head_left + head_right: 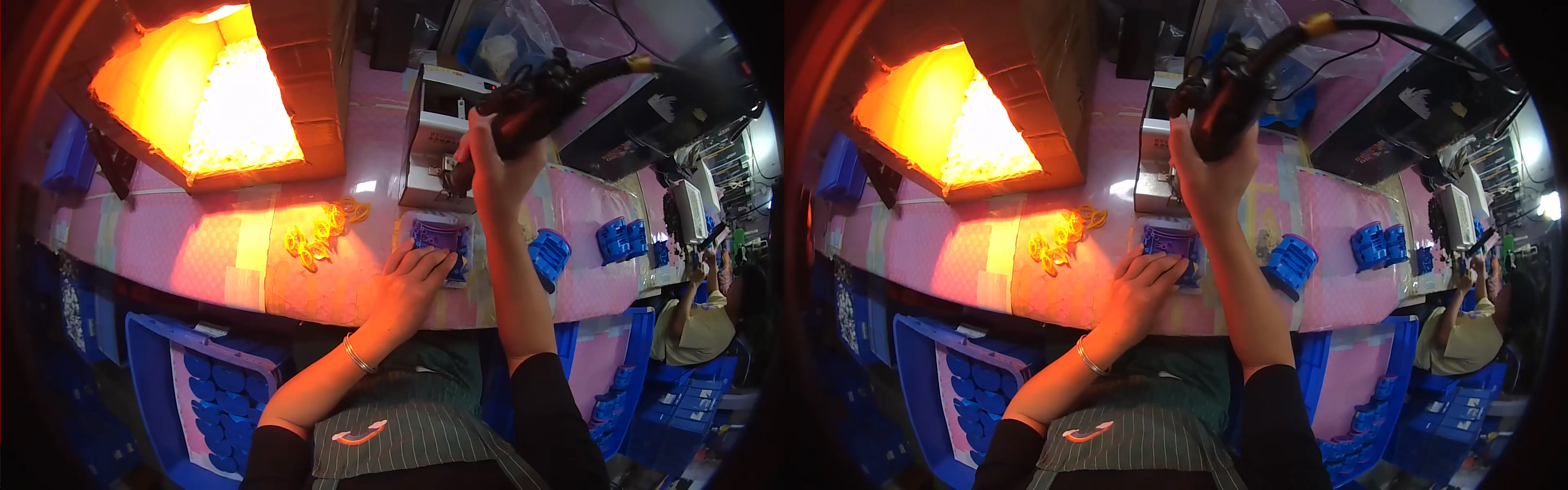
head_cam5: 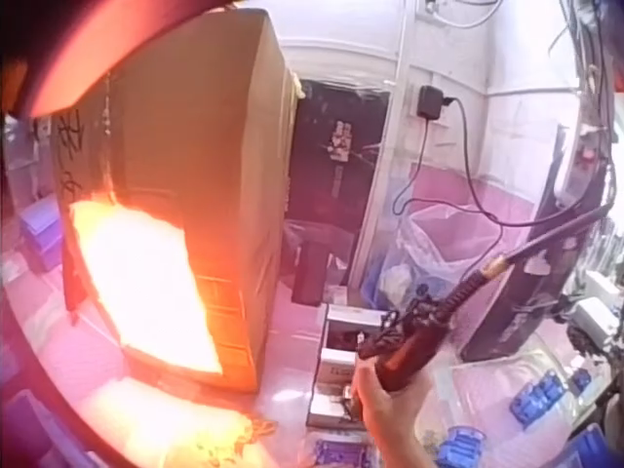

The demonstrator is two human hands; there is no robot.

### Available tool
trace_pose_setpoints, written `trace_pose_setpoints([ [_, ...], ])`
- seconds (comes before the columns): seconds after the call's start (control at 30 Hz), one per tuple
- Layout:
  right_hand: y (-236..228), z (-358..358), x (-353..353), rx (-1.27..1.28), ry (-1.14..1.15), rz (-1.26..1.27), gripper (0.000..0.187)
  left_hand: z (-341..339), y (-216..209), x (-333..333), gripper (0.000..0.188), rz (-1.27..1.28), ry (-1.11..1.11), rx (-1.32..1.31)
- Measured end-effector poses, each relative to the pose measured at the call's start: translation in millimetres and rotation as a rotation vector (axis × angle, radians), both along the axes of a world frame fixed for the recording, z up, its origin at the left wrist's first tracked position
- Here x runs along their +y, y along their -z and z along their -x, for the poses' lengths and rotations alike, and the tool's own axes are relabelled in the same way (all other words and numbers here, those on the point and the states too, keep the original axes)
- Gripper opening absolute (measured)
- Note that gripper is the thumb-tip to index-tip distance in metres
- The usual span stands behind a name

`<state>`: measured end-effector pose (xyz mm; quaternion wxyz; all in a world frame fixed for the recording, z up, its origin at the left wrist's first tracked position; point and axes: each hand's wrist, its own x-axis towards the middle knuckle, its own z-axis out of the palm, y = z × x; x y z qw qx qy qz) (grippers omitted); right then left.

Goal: Assembling blue plastic components using a handheld processing tool at a factory workbench.

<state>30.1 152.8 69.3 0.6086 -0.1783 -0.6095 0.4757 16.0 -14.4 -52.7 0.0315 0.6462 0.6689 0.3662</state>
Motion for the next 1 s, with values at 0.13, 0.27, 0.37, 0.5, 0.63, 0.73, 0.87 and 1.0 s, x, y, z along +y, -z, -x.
trace_pose_setpoints([
  [0.13, -1, 3, -9, -0.082, 0.028, 0.041, 0.013, 2, -2, -2, 0.047, -0.006, 0.005, 0.002],
  [0.27, 4, -13, -26, -0.101, -0.165, 0.173, 0.015, 2, 1, -1, 0.048, -0.027, -0.001, -0.007],
  [0.37, 15, -18, -36, -0.122, -0.15, 0.217, 0.015, 1, 0, 0, 0.049, -0.032, -0.004, -0.009],
  [0.5, 37, -18, -35, -0.148, -0.128, 0.149, 0.012, 3, 2, 0, 0.048, -0.034, -0.015, 0.011],
  [0.63, 60, -27, -35, -0.206, -0.082, 0.061, 0.017, 2, -2, 2, 0.047, -0.01, -0.016, 0.043],
  [0.73, 64, -26, -44, -0.099, -0.209, 0.042, 0.027, 2, 1, -1, 0.043, 0.0, -0.025, 0.053],
  [0.87, 73, -33, -41, -0.261, -0.199, -0.057, 0.04, 3, 0, 0, 0.035, -0.022, -0.044, 0.057],
  [1.0, 77, -32, -47, -0.225, -0.135, -0.048, 0.04, 2, 0, 1, 0.034, -0.031, -0.033, 0.055],
])
